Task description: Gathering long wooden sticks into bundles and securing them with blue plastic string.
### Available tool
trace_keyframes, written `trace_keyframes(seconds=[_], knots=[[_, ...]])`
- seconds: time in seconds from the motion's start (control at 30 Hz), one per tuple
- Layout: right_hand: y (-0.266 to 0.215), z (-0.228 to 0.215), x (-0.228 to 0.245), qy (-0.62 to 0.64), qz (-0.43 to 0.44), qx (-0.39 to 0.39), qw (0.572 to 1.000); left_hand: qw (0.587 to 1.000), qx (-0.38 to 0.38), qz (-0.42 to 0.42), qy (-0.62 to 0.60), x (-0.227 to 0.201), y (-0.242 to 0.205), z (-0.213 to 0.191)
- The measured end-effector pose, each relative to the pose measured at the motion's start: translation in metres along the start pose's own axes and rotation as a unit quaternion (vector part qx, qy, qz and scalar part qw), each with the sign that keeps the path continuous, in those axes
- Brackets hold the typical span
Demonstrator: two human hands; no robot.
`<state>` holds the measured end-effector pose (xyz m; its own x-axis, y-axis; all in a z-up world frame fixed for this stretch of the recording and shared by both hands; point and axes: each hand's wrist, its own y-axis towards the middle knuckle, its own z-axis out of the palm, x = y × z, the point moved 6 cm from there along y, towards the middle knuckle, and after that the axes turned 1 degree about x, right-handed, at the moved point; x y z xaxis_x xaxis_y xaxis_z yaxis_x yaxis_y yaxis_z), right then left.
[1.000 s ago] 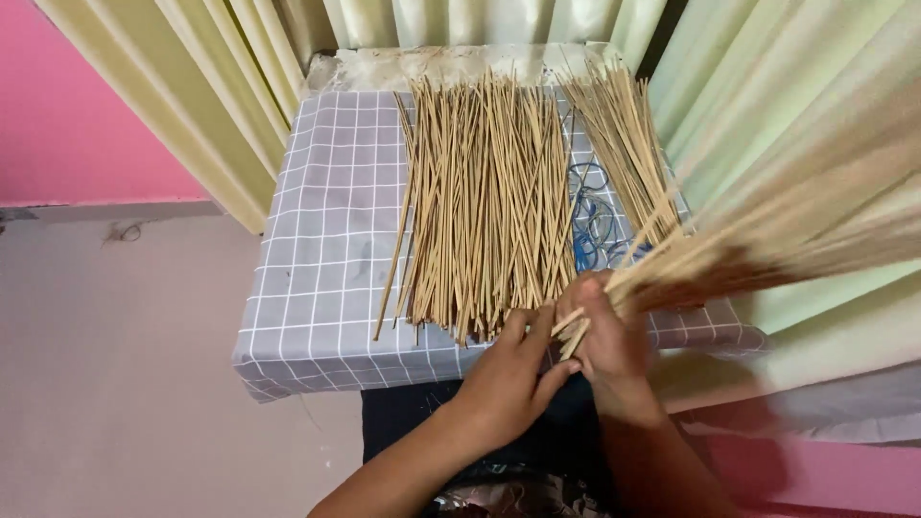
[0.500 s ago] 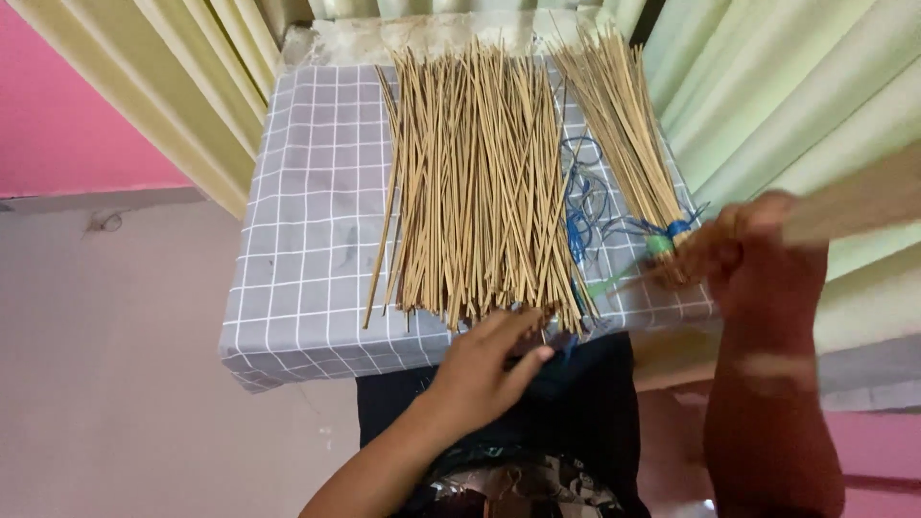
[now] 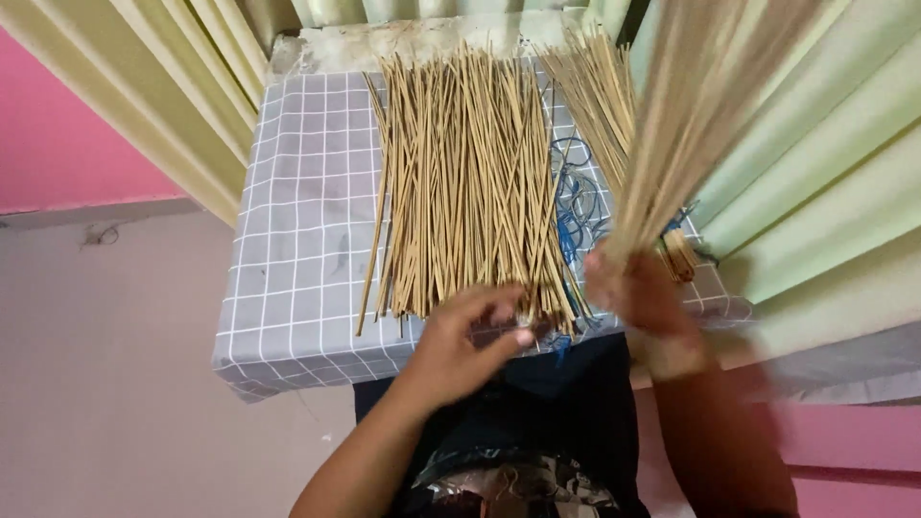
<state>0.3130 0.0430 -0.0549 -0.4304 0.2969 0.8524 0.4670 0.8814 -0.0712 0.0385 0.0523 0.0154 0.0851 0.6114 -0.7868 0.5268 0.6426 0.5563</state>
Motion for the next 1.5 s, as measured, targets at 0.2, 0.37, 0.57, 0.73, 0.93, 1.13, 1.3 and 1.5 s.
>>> trace_keyframes(seconds=[0.2,0.37,0.57,0.73,0.93,1.13,1.3,1.5], knots=[[-0.115,0.113,0.06,0.574,-0.126,0.516,0.623,0.917,0.071,-0.12,-0.374,0.045,0.009,0.015],[-0.123,0.114,0.101,0.29,-0.167,0.399,0.854,0.892,-0.141,-0.13,-0.41,0.038,0.004,-0.002],[-0.126,0.092,0.119,0.092,-0.335,0.252,0.903,0.862,-0.275,-0.051,-0.423,0.045,-0.005,-0.011],[-0.118,0.101,0.079,0.103,-0.276,0.286,0.912,0.907,-0.174,-0.043,-0.382,0.015,-0.004,-0.024],[-0.088,0.055,0.112,0.004,-0.03,0.234,0.972,0.915,-0.157,0.233,0.29,-0.086,-0.041,-0.027],[-0.093,0.073,0.131,-0.344,-0.145,0.28,0.885,0.742,0.111,0.168,0.639,-0.029,-0.008,0.001],[-0.059,0.074,0.155,-0.311,-0.323,0.346,0.824,0.763,0.1,0.064,0.635,0.005,0.019,-0.025],[0.079,0.005,0.136,-0.29,-0.253,0.118,0.915,0.799,0.118,-0.092,0.583,0.007,0.027,-0.076]])
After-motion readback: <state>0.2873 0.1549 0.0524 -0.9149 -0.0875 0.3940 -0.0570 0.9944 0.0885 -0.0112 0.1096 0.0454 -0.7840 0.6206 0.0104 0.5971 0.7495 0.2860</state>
